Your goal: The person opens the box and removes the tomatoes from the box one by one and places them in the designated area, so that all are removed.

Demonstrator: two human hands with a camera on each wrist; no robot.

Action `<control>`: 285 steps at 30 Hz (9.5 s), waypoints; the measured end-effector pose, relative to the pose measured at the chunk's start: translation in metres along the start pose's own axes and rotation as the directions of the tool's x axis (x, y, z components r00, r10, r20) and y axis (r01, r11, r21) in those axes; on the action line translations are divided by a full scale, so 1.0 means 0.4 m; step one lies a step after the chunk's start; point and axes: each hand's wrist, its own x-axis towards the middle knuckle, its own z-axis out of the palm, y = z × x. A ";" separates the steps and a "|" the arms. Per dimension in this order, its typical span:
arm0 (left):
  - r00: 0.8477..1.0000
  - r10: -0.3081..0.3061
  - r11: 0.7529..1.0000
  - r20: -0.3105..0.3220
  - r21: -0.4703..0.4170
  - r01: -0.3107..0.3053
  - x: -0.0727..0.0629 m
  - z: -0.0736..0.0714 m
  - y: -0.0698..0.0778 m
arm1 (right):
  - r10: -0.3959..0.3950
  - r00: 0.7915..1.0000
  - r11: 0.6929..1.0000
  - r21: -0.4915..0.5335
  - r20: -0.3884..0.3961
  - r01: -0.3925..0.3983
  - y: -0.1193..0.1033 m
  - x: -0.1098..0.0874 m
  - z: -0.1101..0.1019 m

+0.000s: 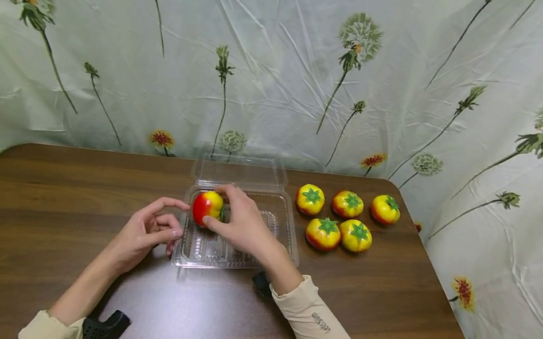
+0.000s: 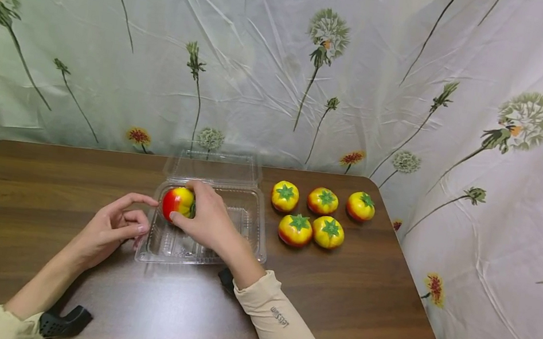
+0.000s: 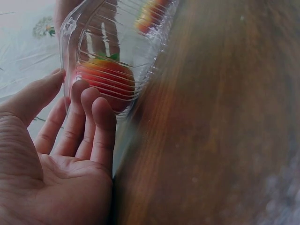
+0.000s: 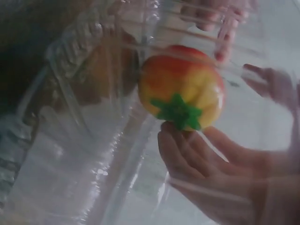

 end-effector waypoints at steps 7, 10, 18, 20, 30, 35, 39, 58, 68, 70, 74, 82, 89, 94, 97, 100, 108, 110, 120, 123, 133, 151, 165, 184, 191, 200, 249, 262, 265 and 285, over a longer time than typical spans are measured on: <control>1.000 -0.016 1.000 -0.015 0.000 0.016 -0.002 0.000 -0.001 | -0.015 0.999 1.000 -0.010 -0.030 0.015 0.005 0.001 0.012; 1.000 -0.015 1.000 -0.015 0.001 0.015 -0.004 -0.001 -0.004 | -0.014 0.999 1.000 -0.016 -0.032 0.014 0.010 0.001 0.019; 1.000 -0.005 1.000 -0.010 -0.014 0.005 -0.005 0.000 -0.008 | 0.005 1.000 1.000 -0.029 -0.021 -0.006 0.019 -0.002 0.039; 1.000 -0.008 1.000 -0.011 -0.016 0.007 -0.003 0.000 -0.005 | 0.000 1.000 0.999 -0.032 -0.024 -0.001 0.021 -0.001 0.042; 1.000 0.007 1.000 -0.005 -0.026 -0.008 -0.001 0.000 -0.006 | 0.007 0.999 1.000 -0.003 -0.039 -0.007 0.016 -0.003 0.041; 1.000 0.004 1.000 -0.007 -0.019 -0.004 -0.003 -0.001 -0.008 | 0.026 0.997 1.000 0.017 -0.067 -0.025 0.011 -0.011 0.036; 1.000 -0.011 1.000 -0.011 -0.010 0.011 -0.005 0.002 -0.005 | 0.026 0.992 1.000 0.017 -0.121 -0.024 0.010 -0.021 0.023; 1.000 0.000 1.000 -0.009 -0.004 0.000 -0.010 0.002 -0.006 | -0.056 0.961 0.997 0.038 -0.270 0.069 0.013 -0.054 -0.034; 1.000 0.018 1.000 0.003 -0.023 -0.018 -0.008 0.003 -0.009 | -0.049 0.943 0.996 0.051 -0.329 0.070 0.014 -0.060 -0.056; 1.000 0.021 1.000 0.007 -0.023 -0.021 -0.008 0.003 -0.009 | -0.057 0.939 0.996 0.047 -0.340 0.077 0.017 -0.062 -0.061; 1.000 0.018 1.000 0.005 -0.026 -0.018 -0.008 0.004 -0.008 | -0.070 0.933 0.995 0.041 -0.352 0.090 0.024 -0.065 -0.069; 1.000 0.014 0.999 0.007 -0.031 -0.013 -0.006 0.003 -0.006 | -0.081 0.929 0.994 0.037 -0.360 0.101 0.032 -0.067 -0.077; 1.000 0.005 1.000 0.005 -0.031 -0.005 -0.007 0.004 -0.003 | -0.073 0.926 0.996 0.016 -0.370 0.085 0.035 -0.070 -0.087; 1.000 0.015 0.999 0.012 -0.047 -0.015 -0.010 0.007 -0.003 | -0.071 0.922 0.997 0.004 -0.381 0.078 0.043 -0.078 -0.098; 1.000 0.020 0.999 0.015 -0.050 -0.019 -0.009 0.008 -0.004 | -0.069 0.916 0.997 -0.010 -0.395 0.070 0.052 -0.083 -0.109; 1.000 0.018 0.999 0.008 -0.042 -0.018 -0.008 0.007 -0.002 | -0.060 0.912 0.998 -0.023 -0.405 0.056 0.061 -0.088 -0.122; 1.000 0.014 0.999 0.011 -0.045 -0.013 -0.007 0.009 0.000 | -0.035 0.906 0.999 -0.033 -0.421 0.023 0.090 -0.110 -0.161; 1.000 0.018 0.999 0.012 -0.048 -0.017 -0.006 0.010 -0.001 | -0.033 0.904 0.999 -0.034 -0.427 0.020 0.098 -0.119 -0.171; 0.998 0.053 0.997 0.028 -0.055 -0.051 -0.004 0.005 -0.011 | -0.017 0.891 0.998 -0.060 -0.454 -0.012 0.136 -0.146 -0.212; 0.998 0.051 0.997 0.025 -0.055 -0.049 -0.004 0.006 -0.010 | -0.002 0.888 0.998 -0.061 -0.460 -0.029 0.143 -0.150 -0.222; 0.996 0.075 0.995 0.037 -0.061 -0.073 -0.004 0.006 -0.009 | 0.022 0.882 0.996 -0.065 -0.470 -0.060 0.171 -0.173 -0.249; 1.000 0.024 0.998 0.019 -0.050 -0.023 -0.006 0.009 -0.002 | 0.048 0.857 0.983 -0.127 -0.512 -0.131 0.242 -0.233 -0.313; 0.998 0.046 0.998 0.030 -0.054 -0.044 -0.006 0.006 -0.008 | 0.089 0.805 0.963 -0.156 -0.586 -0.220 0.296 -0.298 -0.376; 0.999 0.027 0.999 0.022 -0.036 -0.026 -0.004 0.009 -0.004 | 0.153 0.743 0.935 -0.149 -0.652 -0.323 0.373 -0.406 -0.465; 1.000 0.012 1.000 0.011 -0.010 -0.012 -0.007 0.005 -0.004 | 0.173 0.758 0.917 -0.179 -0.629 -0.358 0.390 -0.426 -0.483; 1.000 0.019 1.000 0.020 -0.024 -0.018 -0.007 0.006 -0.002 | 0.221 0.818 0.895 -0.224 -0.531 -0.387 0.400 -0.435 -0.490; 1.000 0.004 0.999 0.008 -0.033 -0.004 -0.006 0.010 0.003 | 0.333 0.891 0.869 -0.267 -0.308 -0.417 0.440 -0.442 -0.496; 1.000 0.011 0.999 0.017 -0.043 -0.010 -0.006 0.009 0.002 | 0.245 0.853 0.881 -0.260 -0.461 -0.394 0.416 -0.429 -0.485; 0.999 0.028 0.999 0.026 -0.047 -0.027 -0.006 0.009 0.000 | 0.223 0.839 0.889 -0.248 -0.497 -0.384 0.404 -0.426 -0.478; 0.998 0.056 0.997 0.030 -0.061 -0.054 -0.007 0.007 -0.004 | 0.143 0.845 0.926 -0.233 -0.515 -0.298 0.360 -0.388 -0.412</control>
